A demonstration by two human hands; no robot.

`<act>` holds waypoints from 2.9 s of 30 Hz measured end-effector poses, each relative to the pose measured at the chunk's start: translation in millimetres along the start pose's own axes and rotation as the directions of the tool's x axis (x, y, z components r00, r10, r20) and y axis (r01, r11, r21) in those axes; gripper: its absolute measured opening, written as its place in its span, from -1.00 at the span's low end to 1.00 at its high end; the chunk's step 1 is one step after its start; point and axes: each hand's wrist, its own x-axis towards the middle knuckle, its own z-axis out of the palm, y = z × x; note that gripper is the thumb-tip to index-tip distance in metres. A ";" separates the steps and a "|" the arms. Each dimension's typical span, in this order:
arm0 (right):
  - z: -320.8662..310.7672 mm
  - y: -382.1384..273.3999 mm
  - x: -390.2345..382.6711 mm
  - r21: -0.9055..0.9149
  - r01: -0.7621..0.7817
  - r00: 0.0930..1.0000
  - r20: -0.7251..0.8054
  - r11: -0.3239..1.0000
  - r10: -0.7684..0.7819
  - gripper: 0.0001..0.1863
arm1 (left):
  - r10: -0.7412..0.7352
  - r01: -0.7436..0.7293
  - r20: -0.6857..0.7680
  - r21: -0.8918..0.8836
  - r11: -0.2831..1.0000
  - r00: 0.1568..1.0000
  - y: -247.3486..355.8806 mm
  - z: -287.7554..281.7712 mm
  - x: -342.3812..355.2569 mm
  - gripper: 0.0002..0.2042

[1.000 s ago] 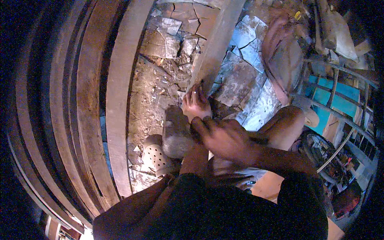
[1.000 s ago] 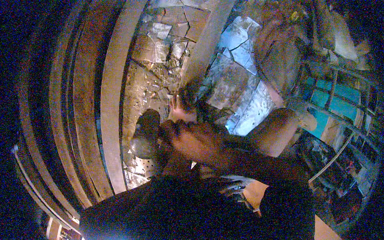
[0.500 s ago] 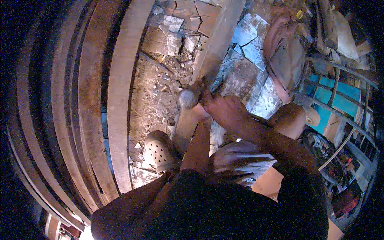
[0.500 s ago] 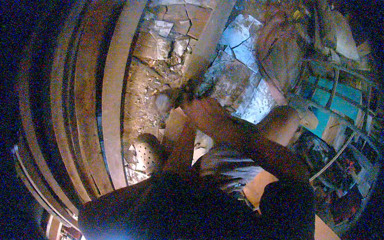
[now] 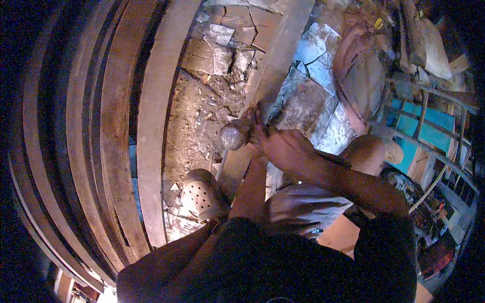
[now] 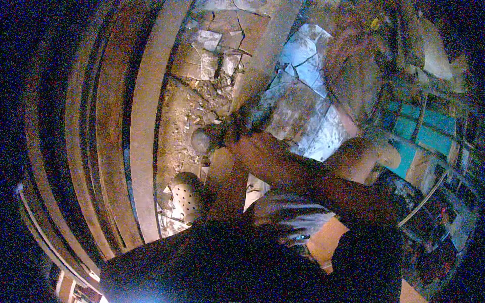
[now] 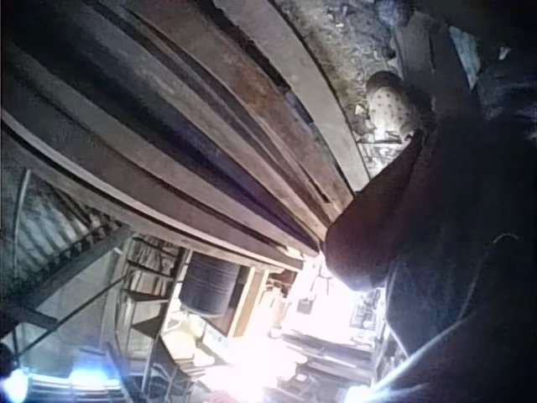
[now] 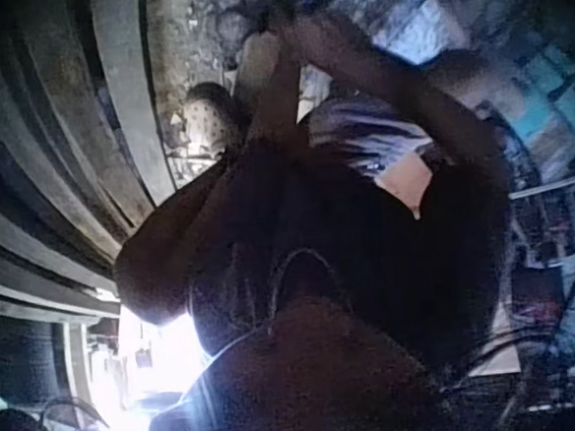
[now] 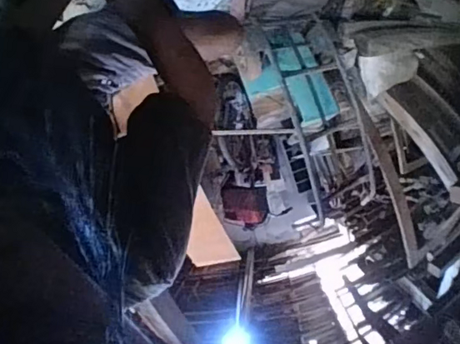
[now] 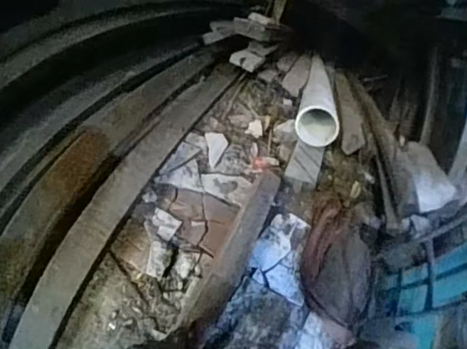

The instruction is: The person uses a hammer and pliers to pull nails from a wooden plank in a demolition site.

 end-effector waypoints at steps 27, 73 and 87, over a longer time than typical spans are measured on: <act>-31.6 4.8 -37.6 0.213 0.035 0.937 -0.346 0.976 0.042 -0.58 | 0.052 -0.055 0.046 0.059 0.997 0.998 31.7 5.2 1.8 -0.76; 0.1 -23.9 -54.6 0.388 0.050 0.996 -0.093 0.920 -0.015 -0.67 | 0.195 -0.179 -0.034 0.275 0.945 0.980 10.9 -8.9 16.2 -0.83; -7.0 0.6 6.7 0.207 -0.022 1.000 -0.015 0.978 0.026 -0.64 | 0.088 -0.090 0.015 0.122 0.989 0.996 17.9 -0.9 21.6 -0.78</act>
